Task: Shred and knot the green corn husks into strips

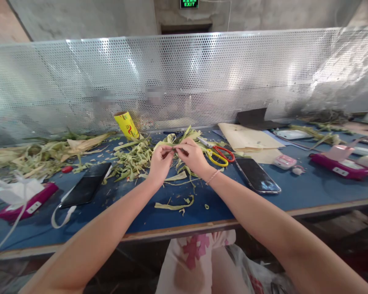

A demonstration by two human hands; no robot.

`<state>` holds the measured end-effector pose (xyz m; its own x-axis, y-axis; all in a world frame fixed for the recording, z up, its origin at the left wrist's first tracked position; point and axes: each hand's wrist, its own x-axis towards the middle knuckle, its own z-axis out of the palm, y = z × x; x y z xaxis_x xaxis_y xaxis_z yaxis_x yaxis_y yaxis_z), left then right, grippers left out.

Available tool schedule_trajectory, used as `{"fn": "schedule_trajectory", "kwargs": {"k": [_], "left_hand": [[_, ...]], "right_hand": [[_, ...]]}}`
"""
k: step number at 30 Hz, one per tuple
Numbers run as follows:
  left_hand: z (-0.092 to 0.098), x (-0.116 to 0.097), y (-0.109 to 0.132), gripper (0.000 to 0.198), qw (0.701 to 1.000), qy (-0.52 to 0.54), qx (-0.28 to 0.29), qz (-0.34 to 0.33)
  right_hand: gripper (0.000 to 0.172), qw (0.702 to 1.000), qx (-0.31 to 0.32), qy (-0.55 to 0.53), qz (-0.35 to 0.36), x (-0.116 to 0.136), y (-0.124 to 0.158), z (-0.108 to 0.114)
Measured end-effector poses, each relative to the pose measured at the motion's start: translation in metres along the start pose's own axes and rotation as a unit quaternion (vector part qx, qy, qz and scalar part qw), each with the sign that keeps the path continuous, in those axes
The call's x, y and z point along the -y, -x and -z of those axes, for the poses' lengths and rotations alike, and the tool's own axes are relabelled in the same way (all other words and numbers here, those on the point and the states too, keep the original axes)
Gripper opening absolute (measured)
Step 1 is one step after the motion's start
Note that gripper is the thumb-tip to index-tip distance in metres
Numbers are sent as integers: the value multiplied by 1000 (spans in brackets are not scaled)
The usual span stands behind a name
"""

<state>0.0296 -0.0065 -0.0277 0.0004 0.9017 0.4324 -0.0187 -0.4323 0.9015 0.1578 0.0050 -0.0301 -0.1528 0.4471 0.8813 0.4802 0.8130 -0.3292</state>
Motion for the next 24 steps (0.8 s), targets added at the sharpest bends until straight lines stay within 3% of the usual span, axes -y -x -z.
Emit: {"fn": "schedule_trajectory", "kwargs": {"k": [4,13,24], "left_hand": [[0,-2,1,10,1000,-12,-9,-4],[-1,-2,2,7,998,-57,-20,-10],[1,-6,3,9,992,-118,-35,-20]], "right_hand": [[16,999,13,-39,-29,-1,-1,0],[19,999,27,-23,-19,-4,-3,-1],[19,991,-5,-77,-113,-1,-1,-7]]}}
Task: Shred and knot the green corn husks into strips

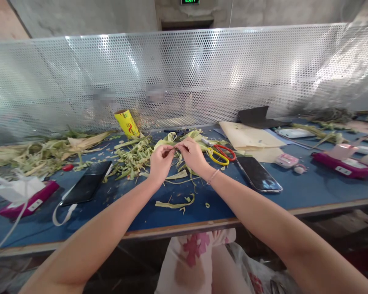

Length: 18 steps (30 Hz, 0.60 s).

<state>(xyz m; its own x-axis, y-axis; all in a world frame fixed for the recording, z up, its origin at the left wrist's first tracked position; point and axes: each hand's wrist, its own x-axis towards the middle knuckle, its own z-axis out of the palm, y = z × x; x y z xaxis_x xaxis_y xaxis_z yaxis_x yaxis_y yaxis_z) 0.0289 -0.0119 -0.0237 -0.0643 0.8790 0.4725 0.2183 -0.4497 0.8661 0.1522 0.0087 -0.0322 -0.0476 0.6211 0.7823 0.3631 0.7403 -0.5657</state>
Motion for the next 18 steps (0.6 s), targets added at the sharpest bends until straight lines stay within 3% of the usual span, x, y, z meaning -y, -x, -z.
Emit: {"fn": "schedule_trajectory", "kwargs": {"k": [18], "left_hand": [[2,-6,1,6,998,-39,-45,-36]], "right_hand": [[21,997,-11,58,56,9,5,-3]]}}
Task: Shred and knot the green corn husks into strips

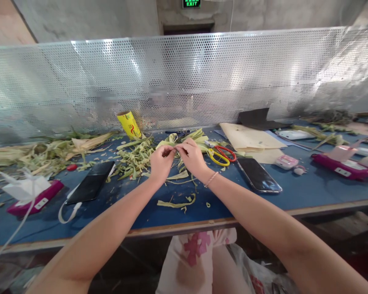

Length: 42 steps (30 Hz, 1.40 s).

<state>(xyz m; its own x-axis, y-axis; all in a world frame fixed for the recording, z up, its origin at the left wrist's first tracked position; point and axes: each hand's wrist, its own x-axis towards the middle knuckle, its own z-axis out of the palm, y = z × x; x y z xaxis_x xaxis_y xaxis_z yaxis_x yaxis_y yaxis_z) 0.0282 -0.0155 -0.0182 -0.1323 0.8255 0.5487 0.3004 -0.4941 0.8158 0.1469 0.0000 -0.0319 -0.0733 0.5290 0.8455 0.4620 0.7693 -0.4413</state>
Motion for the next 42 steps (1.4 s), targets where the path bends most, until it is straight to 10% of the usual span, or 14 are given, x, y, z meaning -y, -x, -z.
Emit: {"fn": "schedule_trajectory", "kwargs": {"k": [42], "left_hand": [[-4,11,-1,10,994,108,20,15]], "right_hand": [[8,999,51,-6,-4,-5,-3,5]]}}
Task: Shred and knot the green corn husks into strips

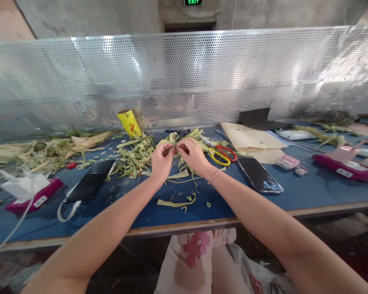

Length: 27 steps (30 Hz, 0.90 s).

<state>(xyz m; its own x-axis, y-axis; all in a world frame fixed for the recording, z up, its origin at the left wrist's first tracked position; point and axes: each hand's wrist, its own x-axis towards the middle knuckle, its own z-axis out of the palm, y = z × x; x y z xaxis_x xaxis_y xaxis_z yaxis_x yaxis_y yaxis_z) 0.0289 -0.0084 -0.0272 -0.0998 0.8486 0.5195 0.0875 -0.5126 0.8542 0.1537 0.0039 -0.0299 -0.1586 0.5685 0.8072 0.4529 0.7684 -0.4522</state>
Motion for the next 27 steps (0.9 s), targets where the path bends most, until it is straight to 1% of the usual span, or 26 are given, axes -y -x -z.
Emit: {"fn": "schedule_trajectory", "kwargs": {"k": [5,10,15,19,23,27], "left_hand": [[1,3,-1,11,1000,-13,7,-4],[1,3,0,12,1000,-12,19,-6],[1,2,1,9,1000,5,26,-12],[1,2,0,7,999,4,36,-17],[1,2,0,12,1000,-1,29,-12],[1,-1,0,14,1000,-13,22,-13]], "right_hand": [[8,1000,24,-10,-6,-1,-1,0],[11,999,21,-21,-28,-4,-3,-2],[12,993,12,-66,-95,-5,-5,-6],[14,985,35,-95,-138,-2,-6,-5],[13,984,16,-96,-148,4,-6,-3],[12,986,4,-91,-138,6,-5,-4]]}}
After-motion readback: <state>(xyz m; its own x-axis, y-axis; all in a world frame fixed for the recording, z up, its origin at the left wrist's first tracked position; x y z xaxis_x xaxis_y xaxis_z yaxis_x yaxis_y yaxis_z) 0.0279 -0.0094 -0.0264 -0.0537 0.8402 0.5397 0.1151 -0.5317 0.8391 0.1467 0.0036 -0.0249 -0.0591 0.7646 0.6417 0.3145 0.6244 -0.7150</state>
